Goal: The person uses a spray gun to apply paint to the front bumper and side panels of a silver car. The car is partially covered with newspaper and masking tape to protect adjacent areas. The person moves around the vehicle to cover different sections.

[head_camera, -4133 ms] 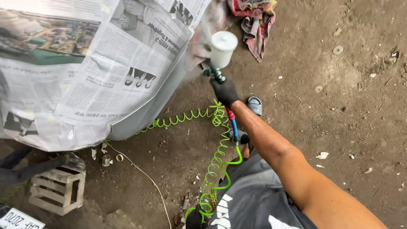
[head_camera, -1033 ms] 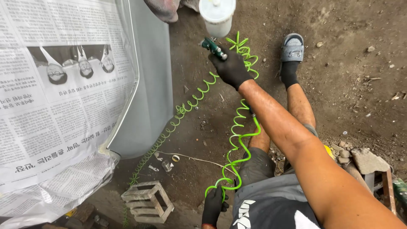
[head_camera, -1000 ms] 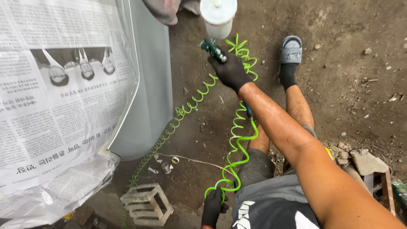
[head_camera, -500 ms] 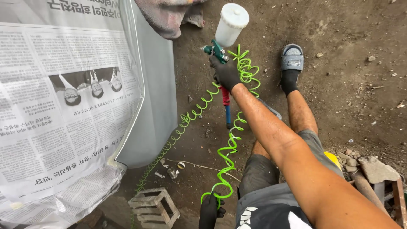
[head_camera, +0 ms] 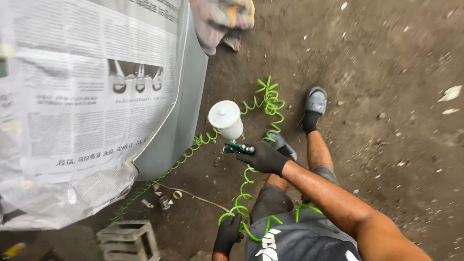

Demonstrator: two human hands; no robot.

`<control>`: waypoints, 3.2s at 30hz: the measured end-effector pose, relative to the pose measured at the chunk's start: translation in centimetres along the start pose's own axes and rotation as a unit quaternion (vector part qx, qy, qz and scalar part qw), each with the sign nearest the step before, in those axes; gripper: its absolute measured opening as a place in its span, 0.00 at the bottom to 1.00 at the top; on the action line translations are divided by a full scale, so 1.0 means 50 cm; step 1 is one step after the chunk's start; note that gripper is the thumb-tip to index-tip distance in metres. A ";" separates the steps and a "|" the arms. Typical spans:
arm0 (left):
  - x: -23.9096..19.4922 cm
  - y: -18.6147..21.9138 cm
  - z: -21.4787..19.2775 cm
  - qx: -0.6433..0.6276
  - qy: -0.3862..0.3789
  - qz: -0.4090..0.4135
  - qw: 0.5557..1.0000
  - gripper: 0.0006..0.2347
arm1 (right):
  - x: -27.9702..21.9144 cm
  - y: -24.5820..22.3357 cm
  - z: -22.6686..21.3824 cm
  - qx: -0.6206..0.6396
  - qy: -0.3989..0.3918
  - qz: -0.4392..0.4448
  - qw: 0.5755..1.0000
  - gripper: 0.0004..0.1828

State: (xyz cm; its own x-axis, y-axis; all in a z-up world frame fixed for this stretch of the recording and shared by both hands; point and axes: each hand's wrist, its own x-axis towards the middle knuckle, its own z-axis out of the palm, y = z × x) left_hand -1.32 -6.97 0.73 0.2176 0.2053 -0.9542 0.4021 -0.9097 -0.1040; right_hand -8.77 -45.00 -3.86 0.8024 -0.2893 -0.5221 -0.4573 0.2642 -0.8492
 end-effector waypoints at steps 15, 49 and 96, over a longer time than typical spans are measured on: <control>-0.091 0.003 0.144 -0.115 -0.010 0.108 0.987 0.19 | 0.034 -0.256 -0.350 -0.055 0.322 -0.067 0.943 0.16; -0.008 -0.257 -0.243 -0.099 -0.075 0.190 0.974 0.19 | -0.375 -0.339 0.393 -0.231 0.168 -0.174 0.942 0.17; 0.047 -0.421 -0.130 -0.167 -0.014 0.192 0.967 0.22 | -0.271 -0.169 0.273 -0.278 0.311 -0.153 0.896 0.16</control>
State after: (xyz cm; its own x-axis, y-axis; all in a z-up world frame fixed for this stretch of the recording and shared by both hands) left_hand -3.47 15.00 2.52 0.3851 -0.1381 -0.9125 0.5622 -0.7490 0.3506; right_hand -10.52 -30.74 11.47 0.6331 -0.7721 -0.0544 -0.5115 -0.3646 -0.7781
